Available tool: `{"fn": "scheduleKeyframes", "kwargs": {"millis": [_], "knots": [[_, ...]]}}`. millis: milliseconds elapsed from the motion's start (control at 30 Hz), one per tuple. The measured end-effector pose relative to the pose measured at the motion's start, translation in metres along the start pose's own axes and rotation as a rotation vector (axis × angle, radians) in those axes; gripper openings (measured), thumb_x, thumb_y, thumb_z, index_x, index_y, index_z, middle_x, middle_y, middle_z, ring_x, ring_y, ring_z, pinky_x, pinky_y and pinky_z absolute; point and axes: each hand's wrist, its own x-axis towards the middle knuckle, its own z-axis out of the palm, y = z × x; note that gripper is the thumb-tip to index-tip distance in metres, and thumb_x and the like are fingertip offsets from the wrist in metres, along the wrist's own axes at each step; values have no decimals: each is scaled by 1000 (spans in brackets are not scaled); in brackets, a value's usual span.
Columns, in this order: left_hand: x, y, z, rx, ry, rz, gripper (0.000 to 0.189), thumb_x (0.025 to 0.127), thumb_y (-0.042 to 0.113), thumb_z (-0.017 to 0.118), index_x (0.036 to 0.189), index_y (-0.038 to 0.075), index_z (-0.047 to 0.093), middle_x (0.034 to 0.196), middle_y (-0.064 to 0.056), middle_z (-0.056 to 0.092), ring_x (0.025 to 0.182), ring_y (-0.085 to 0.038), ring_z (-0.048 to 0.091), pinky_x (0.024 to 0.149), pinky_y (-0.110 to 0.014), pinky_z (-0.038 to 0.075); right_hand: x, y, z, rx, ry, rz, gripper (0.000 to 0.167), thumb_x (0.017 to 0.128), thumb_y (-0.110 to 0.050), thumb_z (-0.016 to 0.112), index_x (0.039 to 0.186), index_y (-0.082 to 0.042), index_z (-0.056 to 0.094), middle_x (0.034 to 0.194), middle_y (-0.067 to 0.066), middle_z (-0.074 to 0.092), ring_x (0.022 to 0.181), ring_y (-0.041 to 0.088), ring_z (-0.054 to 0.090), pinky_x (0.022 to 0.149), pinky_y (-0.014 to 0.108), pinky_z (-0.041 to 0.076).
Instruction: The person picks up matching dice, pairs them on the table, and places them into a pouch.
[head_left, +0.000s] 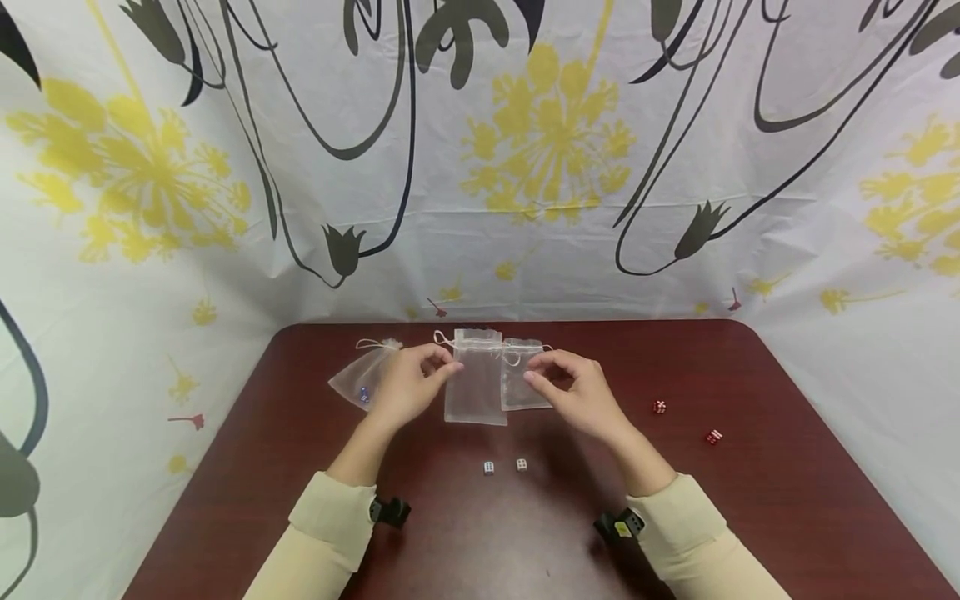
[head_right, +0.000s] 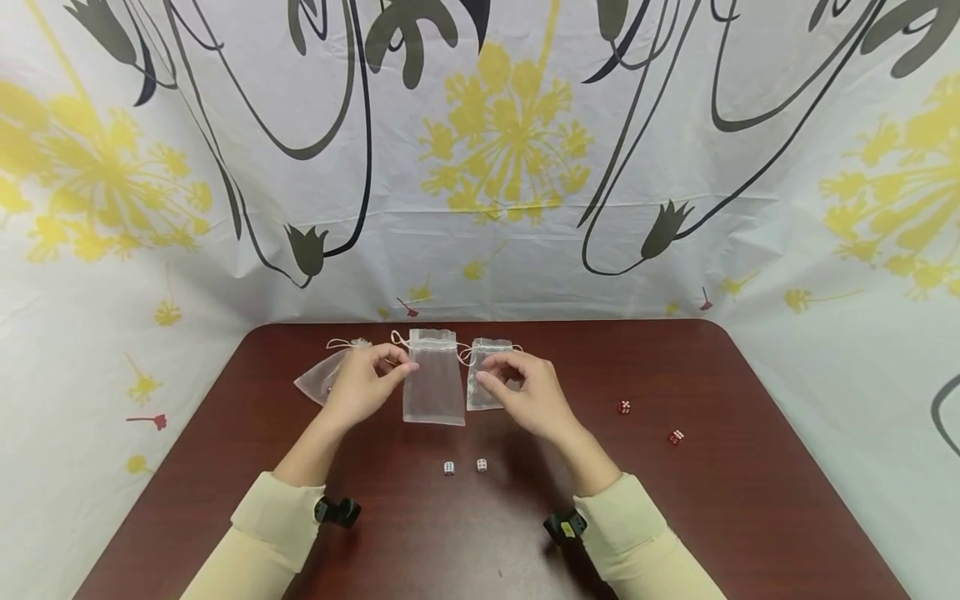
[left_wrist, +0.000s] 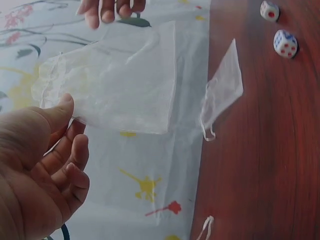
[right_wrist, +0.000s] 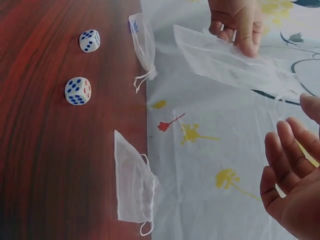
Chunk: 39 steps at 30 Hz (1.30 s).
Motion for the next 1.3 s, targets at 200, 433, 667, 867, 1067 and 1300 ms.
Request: {"fn": "scheduleKeyframes", "kwargs": {"millis": [200,433,667,867,1067,1300], "knots": [[-7,10,5,-46,10,103,14,89,23,80,81,15,72,61,9,58,55,-9,52,53,-26,43,4,-8,2,1,46,-57,13,86,4,76,99,5,72,82,10,68,73,15,61,63,22,52],[-11,16,8,-81,-18,163,12,87,17,82,82,12,73,63,8,58,55,-9,50,52,-25,42,10,-12,8,6,36,-72,9,86,4,77,93,3,71,80,8,66,65,13,56,55,22,47],[-14,16,7,-118,-33,184,9,84,13,84,82,11,76,70,7,66,57,-7,51,51,-24,43,12,-15,11,-13,39,-95,9,84,6,77,82,0,71,77,6,65,66,13,54,55,19,43],[-14,14,2,-139,-28,177,12,83,16,85,87,10,76,76,5,68,62,-9,56,57,-28,49,13,-17,10,10,28,-95,9,83,7,79,81,1,72,77,7,67,70,8,55,59,19,46],[-14,17,-6,-182,74,231,31,82,18,86,107,9,71,87,2,68,70,-16,60,59,-31,49,13,-17,8,39,11,-109,10,83,9,78,81,1,71,77,6,66,65,7,51,54,18,41],[-9,31,-20,-100,107,512,39,86,14,82,120,7,64,119,-5,66,101,-23,60,83,-34,49,14,-21,6,80,-5,-162,13,82,12,77,80,0,71,76,7,65,62,7,48,52,19,39]]}}
